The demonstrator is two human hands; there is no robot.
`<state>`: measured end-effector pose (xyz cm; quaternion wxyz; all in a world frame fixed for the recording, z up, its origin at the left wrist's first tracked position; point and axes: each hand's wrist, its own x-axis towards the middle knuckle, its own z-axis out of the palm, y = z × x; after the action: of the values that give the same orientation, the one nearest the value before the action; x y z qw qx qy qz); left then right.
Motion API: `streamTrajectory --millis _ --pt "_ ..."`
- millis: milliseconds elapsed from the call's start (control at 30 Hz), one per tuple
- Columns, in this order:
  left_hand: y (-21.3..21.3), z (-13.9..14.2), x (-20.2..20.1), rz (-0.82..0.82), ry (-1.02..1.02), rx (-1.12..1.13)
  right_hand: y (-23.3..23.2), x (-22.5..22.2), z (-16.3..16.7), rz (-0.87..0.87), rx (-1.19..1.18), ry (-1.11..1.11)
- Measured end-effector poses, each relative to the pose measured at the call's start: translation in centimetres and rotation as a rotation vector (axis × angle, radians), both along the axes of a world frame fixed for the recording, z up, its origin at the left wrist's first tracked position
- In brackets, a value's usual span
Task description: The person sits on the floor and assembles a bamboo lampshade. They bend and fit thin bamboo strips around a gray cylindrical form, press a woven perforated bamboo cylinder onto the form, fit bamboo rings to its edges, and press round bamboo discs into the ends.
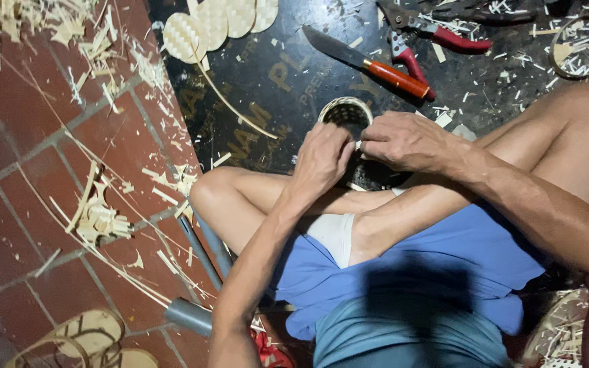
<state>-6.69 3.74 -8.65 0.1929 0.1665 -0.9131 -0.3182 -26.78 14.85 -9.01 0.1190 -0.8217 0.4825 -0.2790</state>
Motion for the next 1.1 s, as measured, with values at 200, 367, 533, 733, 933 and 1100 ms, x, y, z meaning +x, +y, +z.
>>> streamTrajectory --millis 200,367,533,733,933,1100 --pt "-0.9 0.1 2.2 -0.218 0.045 -0.116 0.5 0.3 -0.1 -0.018 0.04 0.01" --pt "-1.1 -0.6 2.5 -0.233 0.027 -0.232 0.6 0.3 0.1 -0.029 0.039 -0.006" --pt "-1.2 -0.6 2.5 -0.212 -0.043 -0.158 0.3 0.3 0.4 -0.021 0.056 -0.01" --pt "-1.0 -0.5 2.4 -0.207 -0.063 -0.198 0.2 0.5 0.5 -0.02 0.036 0.003" --pt "-0.8 -0.4 2.4 -0.209 -0.071 -0.217 1.2 0.9 0.7 -0.003 -0.045 0.077" --pt "-0.6 -0.3 2.3 -0.215 -0.088 -0.272 2.1 1.0 0.7 -0.045 -0.003 -0.025"
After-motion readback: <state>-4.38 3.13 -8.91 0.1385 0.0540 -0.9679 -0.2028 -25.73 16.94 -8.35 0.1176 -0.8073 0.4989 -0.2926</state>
